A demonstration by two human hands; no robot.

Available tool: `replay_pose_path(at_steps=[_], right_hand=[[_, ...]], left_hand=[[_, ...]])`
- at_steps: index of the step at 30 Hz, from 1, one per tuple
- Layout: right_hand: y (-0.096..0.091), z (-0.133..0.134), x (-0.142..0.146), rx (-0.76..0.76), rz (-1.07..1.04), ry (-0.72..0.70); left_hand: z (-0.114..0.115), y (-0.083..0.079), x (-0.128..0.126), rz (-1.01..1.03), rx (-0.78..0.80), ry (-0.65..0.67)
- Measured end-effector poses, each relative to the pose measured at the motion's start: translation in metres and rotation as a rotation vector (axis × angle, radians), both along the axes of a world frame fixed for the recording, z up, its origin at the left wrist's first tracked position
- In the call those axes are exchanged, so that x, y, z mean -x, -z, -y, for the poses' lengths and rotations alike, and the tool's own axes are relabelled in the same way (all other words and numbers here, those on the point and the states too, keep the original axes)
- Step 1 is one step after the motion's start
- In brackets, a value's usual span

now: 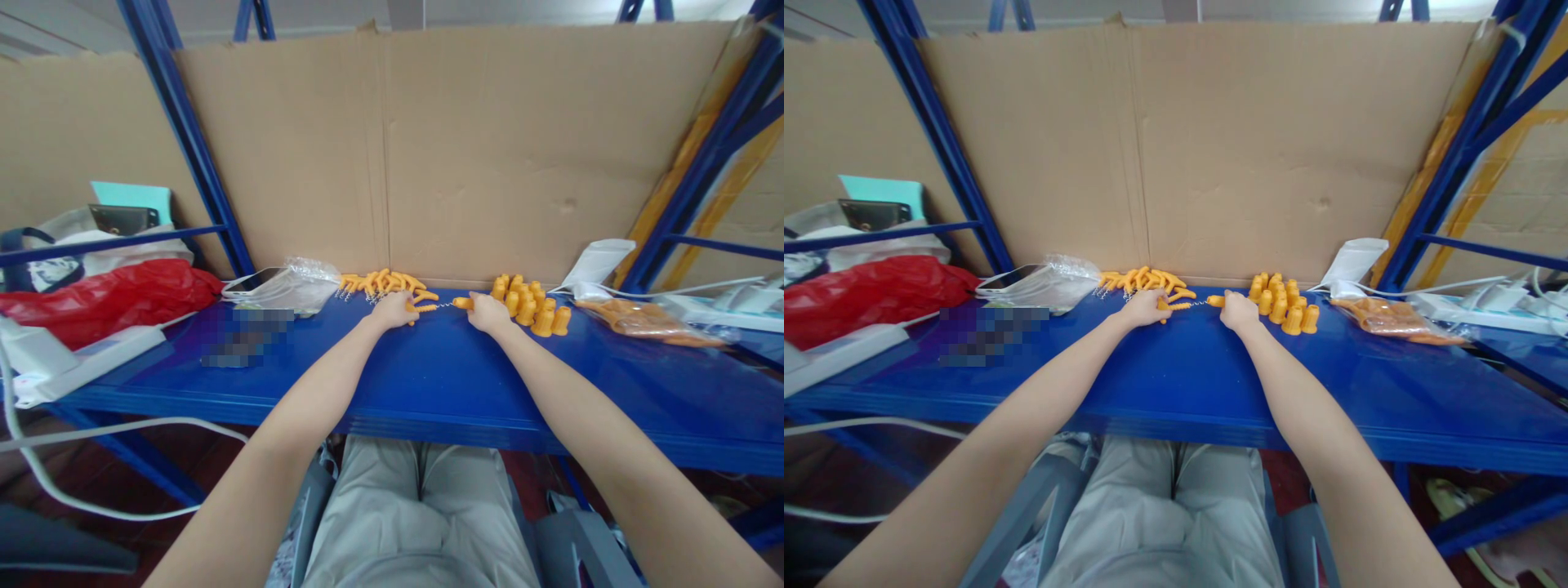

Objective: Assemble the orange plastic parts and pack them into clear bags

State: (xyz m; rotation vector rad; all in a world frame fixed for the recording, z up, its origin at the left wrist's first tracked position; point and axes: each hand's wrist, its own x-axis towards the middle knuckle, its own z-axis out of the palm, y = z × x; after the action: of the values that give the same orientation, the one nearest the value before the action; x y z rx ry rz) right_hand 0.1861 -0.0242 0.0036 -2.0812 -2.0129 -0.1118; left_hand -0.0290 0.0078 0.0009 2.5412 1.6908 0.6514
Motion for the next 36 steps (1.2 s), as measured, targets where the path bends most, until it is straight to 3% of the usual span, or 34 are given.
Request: replay_pose_path(at_steps=[14, 18, 21, 24, 29, 36], right_hand=[[-0.002, 0.004, 0.004, -0.022, 0.027, 0.039], [0.001, 0.000, 0.007, -0.055, -0.004, -0.119], [0.008, -0.009, 0.005, -0.115, -0.132, -0.320], [0.017, -0.020, 0.001, -0.128, -0.351, -0.396], [0.021, -0.028, -0.010, -0.013, -0.777, -0.370], [0.003, -0.011, -0.018, 0.094, -0.956, -0.311]], left_hand=[[-0.001, 0.003, -0.002, -0.004, -0.024, 0.007], [0.002, 0.001, -0.006, -0.034, -0.023, 0.007], [0.005, -0.001, -0.006, -0.042, -0.031, 0.001], [0.006, -0.002, -0.005, -0.020, -0.043, -0.003], [0.002, 0.000, -0.002, 0.012, -0.106, 0.014], [-0.003, 0.001, 0.000, 0.048, -0.118, 0.069]])
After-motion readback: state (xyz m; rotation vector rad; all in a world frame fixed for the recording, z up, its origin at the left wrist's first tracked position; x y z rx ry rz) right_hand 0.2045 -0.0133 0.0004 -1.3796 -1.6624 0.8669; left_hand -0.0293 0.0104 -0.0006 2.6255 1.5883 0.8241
